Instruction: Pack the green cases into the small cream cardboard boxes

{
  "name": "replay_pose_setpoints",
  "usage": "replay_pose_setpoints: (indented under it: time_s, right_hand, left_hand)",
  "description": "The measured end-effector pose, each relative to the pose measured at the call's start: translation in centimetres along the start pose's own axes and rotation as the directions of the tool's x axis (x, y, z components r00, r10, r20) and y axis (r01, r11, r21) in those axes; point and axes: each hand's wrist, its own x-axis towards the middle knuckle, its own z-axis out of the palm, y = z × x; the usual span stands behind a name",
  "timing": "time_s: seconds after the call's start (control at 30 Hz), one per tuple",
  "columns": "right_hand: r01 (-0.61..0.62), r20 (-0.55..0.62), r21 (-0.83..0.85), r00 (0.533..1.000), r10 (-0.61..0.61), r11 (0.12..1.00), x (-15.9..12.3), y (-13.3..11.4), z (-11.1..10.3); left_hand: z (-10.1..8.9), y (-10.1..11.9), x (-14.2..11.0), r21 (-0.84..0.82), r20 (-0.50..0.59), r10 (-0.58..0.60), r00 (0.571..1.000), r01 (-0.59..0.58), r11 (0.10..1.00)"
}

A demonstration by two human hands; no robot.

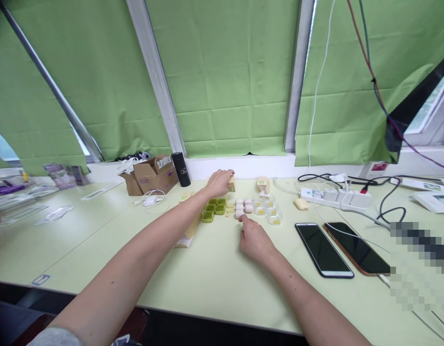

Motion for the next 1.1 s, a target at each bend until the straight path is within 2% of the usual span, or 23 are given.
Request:
replay_pose_setpoints:
  time_s: [0.2, 0.53, 0.8, 0.93, 1.1]
  right_hand:
    - [0.005, -0.001, 0.009, 1.0, -0.005, 1.0, -0.1, -0.1, 0.0]
    - [0.018, 0.018, -0.026, 1.0, -0.018, 0.999, -0.1, -0.2, 0.0]
    - [0.018, 0.023, -0.042, 1.0, -0.017, 0.999, -0.2, -0.4, -0.1]
    - [0.027, 0.02, -0.049, 0.999, -0.026, 0.998, -0.3, -0.4, 0.1]
    - [0.017, 0.041, -0.067, 0.999, -0.014, 0.998, -0.3, -0.7, -0.1]
  left_hand:
    - [2.3, 0.5, 0.6, 0.023, 0.066, -0.013, 0.998, 0.011, 1.0]
    - [4.9, 1.1, 0.4, 0.037, 0.119, -0.074, 0.99, 0.07, 0.997]
    - [4.6, 3.6, -0.9, 0.006, 0.008, -0.16, 0.987, 0.16, 0.987]
    - [4.6, 4.9, -2.0, -0.027, 0.071, -0.194, 0.978, 0.196, 0.98]
    - [4.8, 5.3, -2.7, -0.075, 0.182, -0.234, 0.955, 0.251, 0.965]
